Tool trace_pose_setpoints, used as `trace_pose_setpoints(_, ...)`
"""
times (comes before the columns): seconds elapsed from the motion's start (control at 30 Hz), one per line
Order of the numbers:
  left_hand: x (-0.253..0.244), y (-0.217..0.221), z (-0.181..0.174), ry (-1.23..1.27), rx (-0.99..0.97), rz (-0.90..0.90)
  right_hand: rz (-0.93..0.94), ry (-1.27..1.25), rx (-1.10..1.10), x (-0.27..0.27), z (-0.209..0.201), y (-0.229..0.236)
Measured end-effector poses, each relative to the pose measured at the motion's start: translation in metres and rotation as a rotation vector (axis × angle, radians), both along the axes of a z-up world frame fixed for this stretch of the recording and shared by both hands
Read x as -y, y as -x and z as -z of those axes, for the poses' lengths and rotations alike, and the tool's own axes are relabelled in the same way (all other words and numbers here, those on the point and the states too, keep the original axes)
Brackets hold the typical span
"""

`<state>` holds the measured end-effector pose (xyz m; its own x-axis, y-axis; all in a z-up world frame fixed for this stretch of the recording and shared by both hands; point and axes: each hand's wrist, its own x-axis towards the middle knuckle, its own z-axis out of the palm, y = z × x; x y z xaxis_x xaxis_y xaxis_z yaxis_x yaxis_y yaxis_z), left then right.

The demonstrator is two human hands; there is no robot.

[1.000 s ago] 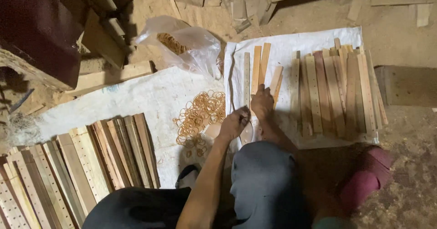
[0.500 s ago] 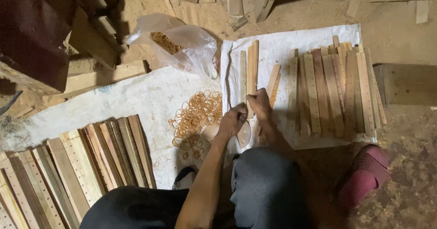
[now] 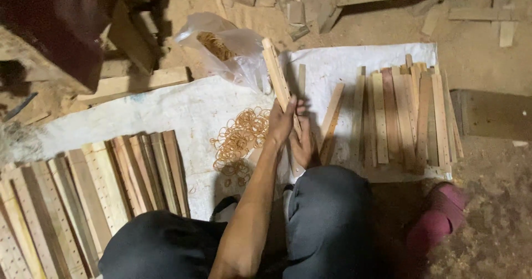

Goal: Bundling wooden slats together using rubber bands

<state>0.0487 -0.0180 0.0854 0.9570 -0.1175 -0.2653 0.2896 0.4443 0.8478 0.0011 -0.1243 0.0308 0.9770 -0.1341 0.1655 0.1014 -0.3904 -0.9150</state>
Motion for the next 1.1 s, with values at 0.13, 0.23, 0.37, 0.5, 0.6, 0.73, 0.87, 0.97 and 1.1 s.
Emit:
trace_pose_setpoints(0.13,-0.021,-0.021,-0.008,0.225,0.028,-0.154,-0.239,-0.193,-0.049,-0.013,-0.028,-0.004)
trace_pose_setpoints(0.23,-0.054,-0.022,-0.052,0.434,0.053,-0.233,-0.41,-0.328,-0.093,-0.018,-0.053,-0.006)
trace_pose_setpoints(0.37,-0.089,-0.025,-0.077,0.399,0.314,-0.233,-0.645,-0.311,-0.176,-0.027,-0.114,-0.021)
trace_pose_setpoints(0.5,-0.111,-0.014,-0.106,0.368,0.433,-0.234,-0.894,-0.089,-0.314,-0.025,-0.168,-0.04)
trace_pose_setpoints(0.6,-0.123,-0.009,-0.113,0.235,0.49,-0.212,-0.902,0.316,-0.167,-0.039,-0.248,-0.047)
trace_pose_setpoints(0.73,-0.126,0.018,-0.131,0.207,0.508,-0.128,-0.708,0.483,0.011,-0.064,-0.303,-0.056)
trace_pose_setpoints(0.87,-0.131,0.042,-0.128,0.064,0.48,0.078,-0.798,0.155,0.274,-0.097,-0.33,-0.044)
trace_pose_setpoints(0.97,-0.145,0.067,-0.137,0.009,0.479,0.149,-0.829,-0.005,0.327,-0.113,-0.326,-0.028)
trace_pose_setpoints(1.1,-0.157,0.073,-0.128,-0.18,0.501,0.202,-0.819,-0.003,0.488,-0.109,-0.294,-0.032)
